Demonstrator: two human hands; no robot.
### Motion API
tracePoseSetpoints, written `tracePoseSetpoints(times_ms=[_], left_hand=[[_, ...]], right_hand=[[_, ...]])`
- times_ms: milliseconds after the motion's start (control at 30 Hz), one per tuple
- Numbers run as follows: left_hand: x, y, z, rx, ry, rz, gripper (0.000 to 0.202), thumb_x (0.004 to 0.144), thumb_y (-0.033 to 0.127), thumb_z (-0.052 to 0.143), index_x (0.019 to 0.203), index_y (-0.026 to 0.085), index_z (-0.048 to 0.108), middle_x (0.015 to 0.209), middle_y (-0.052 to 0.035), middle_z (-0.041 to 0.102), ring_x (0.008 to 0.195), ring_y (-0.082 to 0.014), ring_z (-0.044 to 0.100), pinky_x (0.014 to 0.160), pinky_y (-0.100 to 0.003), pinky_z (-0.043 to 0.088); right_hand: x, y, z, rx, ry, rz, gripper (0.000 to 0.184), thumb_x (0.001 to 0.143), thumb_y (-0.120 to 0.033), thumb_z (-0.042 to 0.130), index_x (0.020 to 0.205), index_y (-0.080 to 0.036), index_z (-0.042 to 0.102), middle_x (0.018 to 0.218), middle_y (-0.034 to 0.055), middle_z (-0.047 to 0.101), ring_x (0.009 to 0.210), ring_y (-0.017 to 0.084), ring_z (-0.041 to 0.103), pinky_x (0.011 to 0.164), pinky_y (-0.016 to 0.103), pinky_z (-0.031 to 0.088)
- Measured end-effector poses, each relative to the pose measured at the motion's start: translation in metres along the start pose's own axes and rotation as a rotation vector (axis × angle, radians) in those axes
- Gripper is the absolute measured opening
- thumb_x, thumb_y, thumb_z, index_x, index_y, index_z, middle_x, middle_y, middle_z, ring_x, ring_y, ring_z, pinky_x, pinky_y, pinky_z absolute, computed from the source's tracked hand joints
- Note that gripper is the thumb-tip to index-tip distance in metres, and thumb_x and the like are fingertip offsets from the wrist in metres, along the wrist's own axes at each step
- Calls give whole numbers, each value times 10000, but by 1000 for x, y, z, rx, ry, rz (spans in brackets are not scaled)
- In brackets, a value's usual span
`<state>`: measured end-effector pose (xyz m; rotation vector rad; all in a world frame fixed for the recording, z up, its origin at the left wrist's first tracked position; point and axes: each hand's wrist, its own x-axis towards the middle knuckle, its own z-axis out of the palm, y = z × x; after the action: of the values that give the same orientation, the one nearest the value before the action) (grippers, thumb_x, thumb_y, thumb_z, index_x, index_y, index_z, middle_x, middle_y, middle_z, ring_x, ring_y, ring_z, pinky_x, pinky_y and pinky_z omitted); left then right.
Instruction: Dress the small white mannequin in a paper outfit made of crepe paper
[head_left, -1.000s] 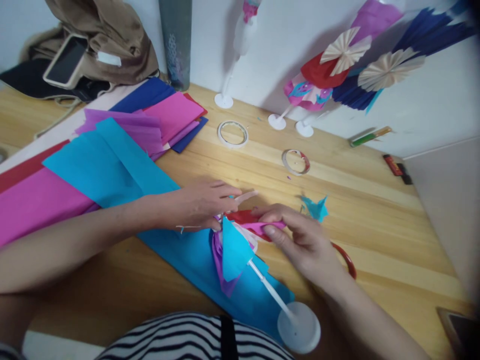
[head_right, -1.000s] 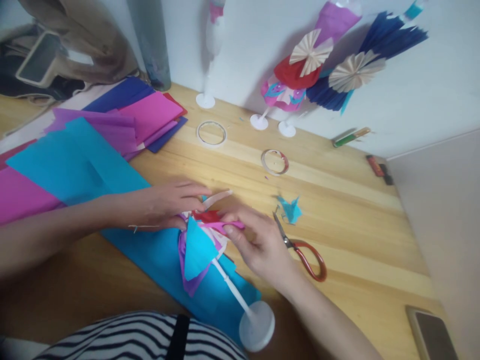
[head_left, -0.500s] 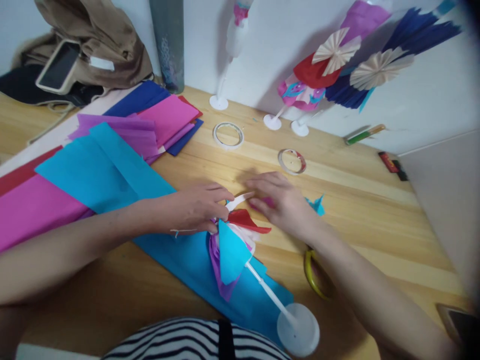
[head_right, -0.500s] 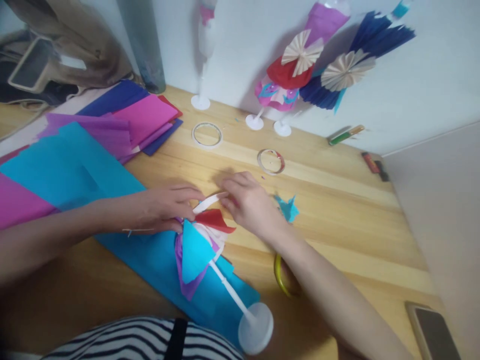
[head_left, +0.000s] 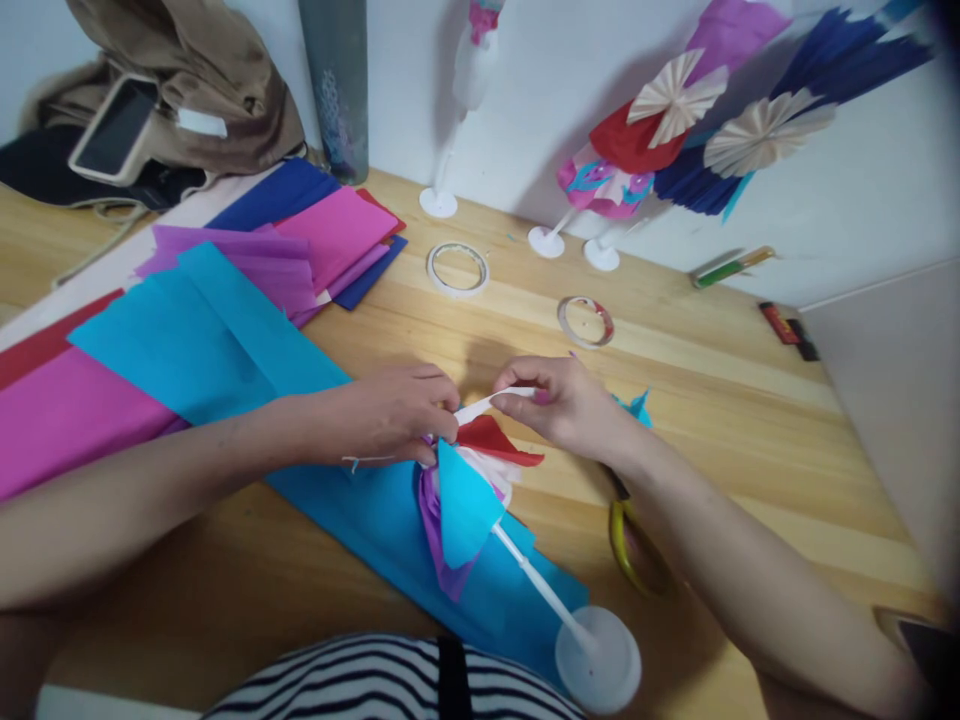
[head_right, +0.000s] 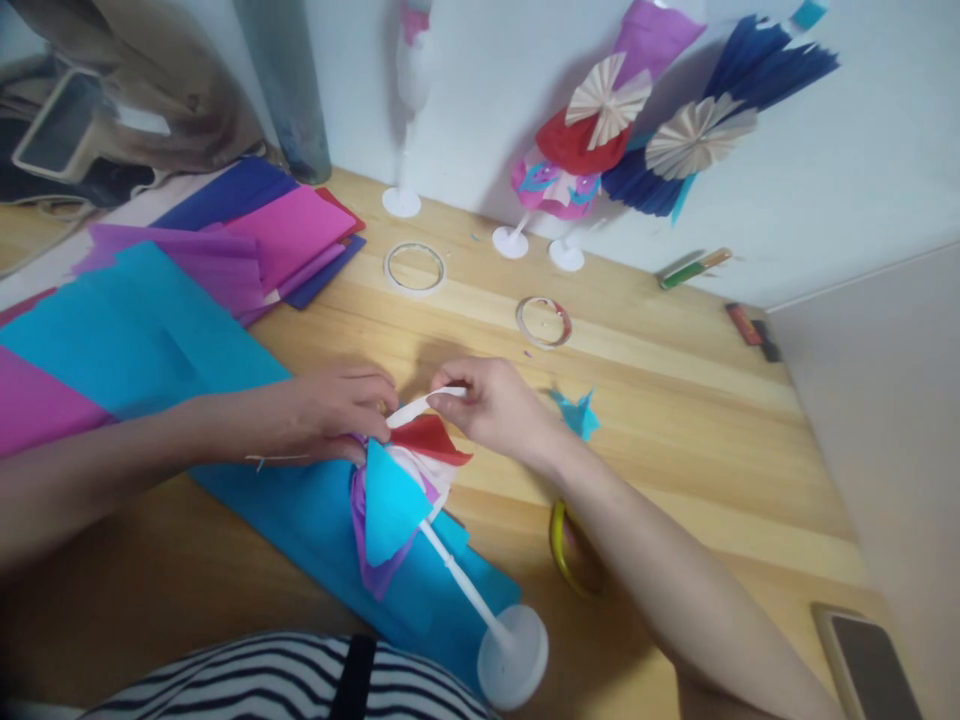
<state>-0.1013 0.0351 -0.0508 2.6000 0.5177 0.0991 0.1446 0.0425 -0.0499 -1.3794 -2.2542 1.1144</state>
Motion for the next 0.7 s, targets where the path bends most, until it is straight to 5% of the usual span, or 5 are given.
tracePoseSetpoints(times_ms=[200, 500, 700], left_hand=[[-1, -2, 1, -19, 13, 13, 76, 948, 233, 664, 949, 188, 725, 1093, -84, 694, 1081, -229, 606, 957, -318, 454], [1, 2, 1, 64, 69, 48, 93, 919, 219, 708, 835, 180, 697, 1059, -67, 696, 1004, -216, 593, 879, -308, 428], [1, 0, 3, 31, 23, 41, 41, 918, 199, 708, 887, 178, 692, 992, -50, 725, 941, -195, 601, 857, -282, 426]], right_hand=[[-4, 12, 3, 139, 63, 141, 232, 792, -388, 642, 664, -196, 623, 551, -25, 509, 516, 116, 396, 485, 250, 300], [-1, 15, 6, 145, 55, 230, 219, 764, -381, 628, 669, -185, 623, 555, -30, 524, 522, 117, 426, 499, 256, 314], [-9, 12, 8, -128, 112, 13, 101, 833, -262, 606, 760, -202, 638, 669, 17, 645, 598, 175, 574, 558, 306, 437]])
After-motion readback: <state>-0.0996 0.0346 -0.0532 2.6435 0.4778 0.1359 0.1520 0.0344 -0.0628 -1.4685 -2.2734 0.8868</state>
